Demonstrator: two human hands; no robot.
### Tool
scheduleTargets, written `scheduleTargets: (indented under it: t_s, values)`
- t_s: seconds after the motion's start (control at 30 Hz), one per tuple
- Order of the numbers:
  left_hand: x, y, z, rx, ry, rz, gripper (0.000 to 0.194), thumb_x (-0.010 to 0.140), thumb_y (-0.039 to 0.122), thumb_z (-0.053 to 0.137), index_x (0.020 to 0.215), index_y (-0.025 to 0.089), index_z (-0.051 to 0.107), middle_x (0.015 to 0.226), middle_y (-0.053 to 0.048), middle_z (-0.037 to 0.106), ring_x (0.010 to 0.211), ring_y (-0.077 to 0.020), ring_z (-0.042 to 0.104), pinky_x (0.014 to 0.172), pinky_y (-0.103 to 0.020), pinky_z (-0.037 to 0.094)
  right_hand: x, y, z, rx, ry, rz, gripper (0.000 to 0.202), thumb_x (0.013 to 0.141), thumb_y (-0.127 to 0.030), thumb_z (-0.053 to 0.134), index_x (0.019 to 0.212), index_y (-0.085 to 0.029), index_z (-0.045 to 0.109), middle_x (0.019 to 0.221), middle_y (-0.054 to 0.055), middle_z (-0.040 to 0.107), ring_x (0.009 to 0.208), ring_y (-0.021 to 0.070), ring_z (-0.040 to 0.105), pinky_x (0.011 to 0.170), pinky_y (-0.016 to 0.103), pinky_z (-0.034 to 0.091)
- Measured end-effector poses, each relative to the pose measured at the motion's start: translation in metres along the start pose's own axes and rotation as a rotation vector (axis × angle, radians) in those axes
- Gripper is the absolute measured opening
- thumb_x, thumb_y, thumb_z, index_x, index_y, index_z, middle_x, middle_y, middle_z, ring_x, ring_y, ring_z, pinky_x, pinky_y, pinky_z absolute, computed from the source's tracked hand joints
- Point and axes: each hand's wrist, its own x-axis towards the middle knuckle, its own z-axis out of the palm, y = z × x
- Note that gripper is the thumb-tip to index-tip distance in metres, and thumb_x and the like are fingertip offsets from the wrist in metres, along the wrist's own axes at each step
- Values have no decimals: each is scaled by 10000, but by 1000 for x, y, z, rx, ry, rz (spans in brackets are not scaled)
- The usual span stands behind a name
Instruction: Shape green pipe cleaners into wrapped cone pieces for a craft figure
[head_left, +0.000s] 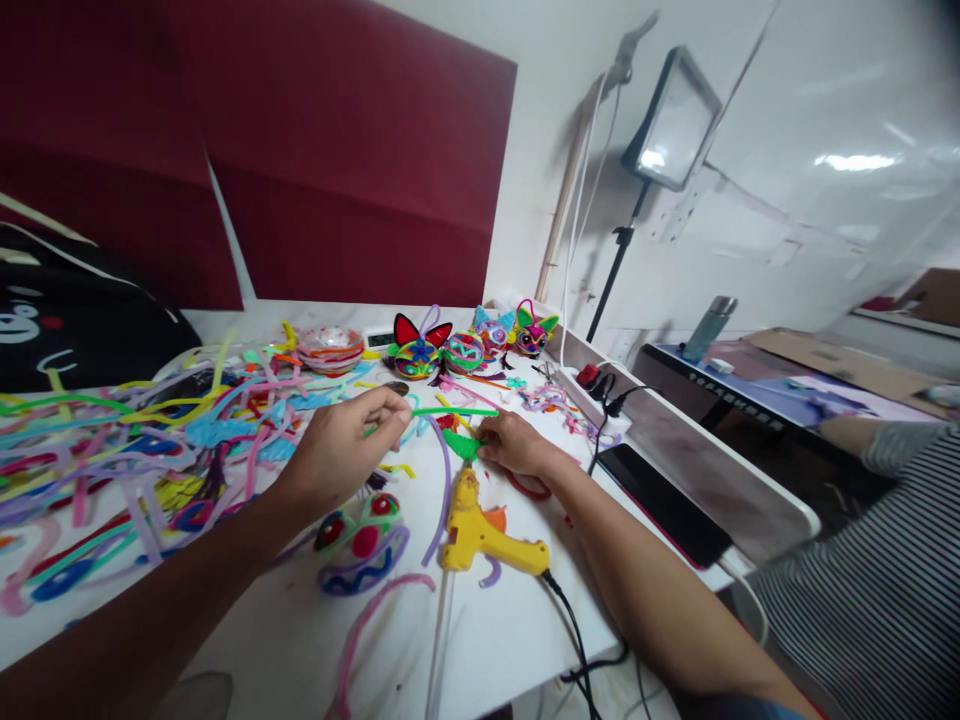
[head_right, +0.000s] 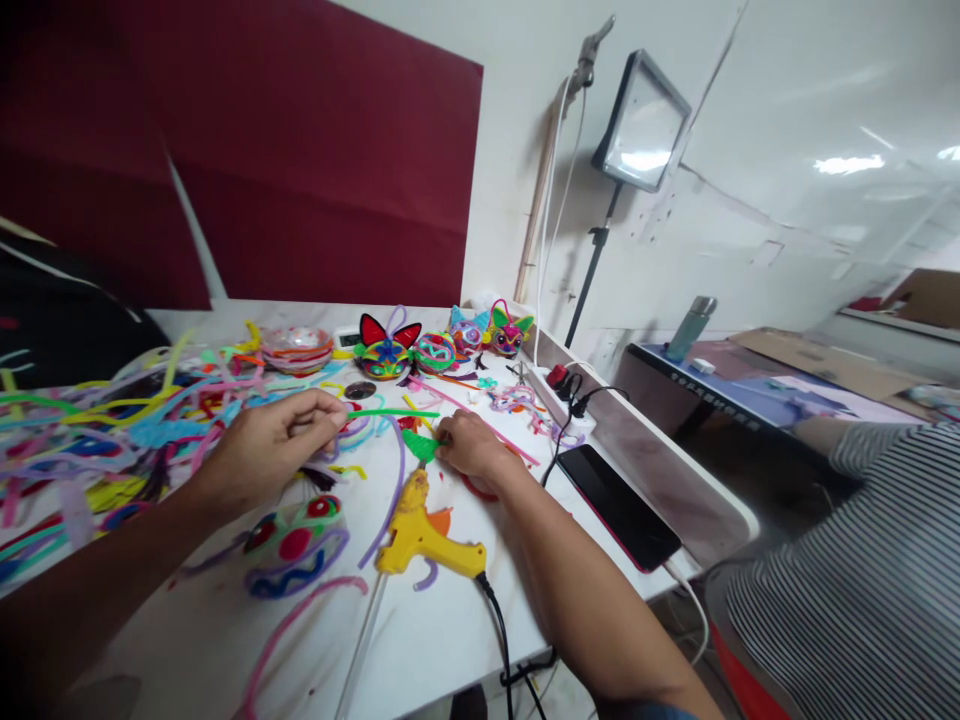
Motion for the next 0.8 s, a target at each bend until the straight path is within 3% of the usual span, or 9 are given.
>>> scheduleTargets:
  t_s: [0.37, 0.8]
  values:
    - [2, 0, 0, -11, 2, -25, 226, 805, 413, 513, 814, 202, 593, 588, 18, 612, 558, -154, 571, 515, -228, 411, 7, 3, 3, 26, 12, 26, 150, 802, -201, 603, 925, -173, 685, 921, 60, 649, 785, 152, 558, 680, 244, 387]
    - [7, -6, -8, -54, 6, -36, 238, 832, 439, 513, 834, 208, 573, 579, 39, 583, 575, -156, 574, 582, -242, 419, 15, 9, 10, 153, 57, 77, 138, 694, -152, 677, 831, -162, 660, 828, 33, 638, 730, 139, 530, 650, 242, 371]
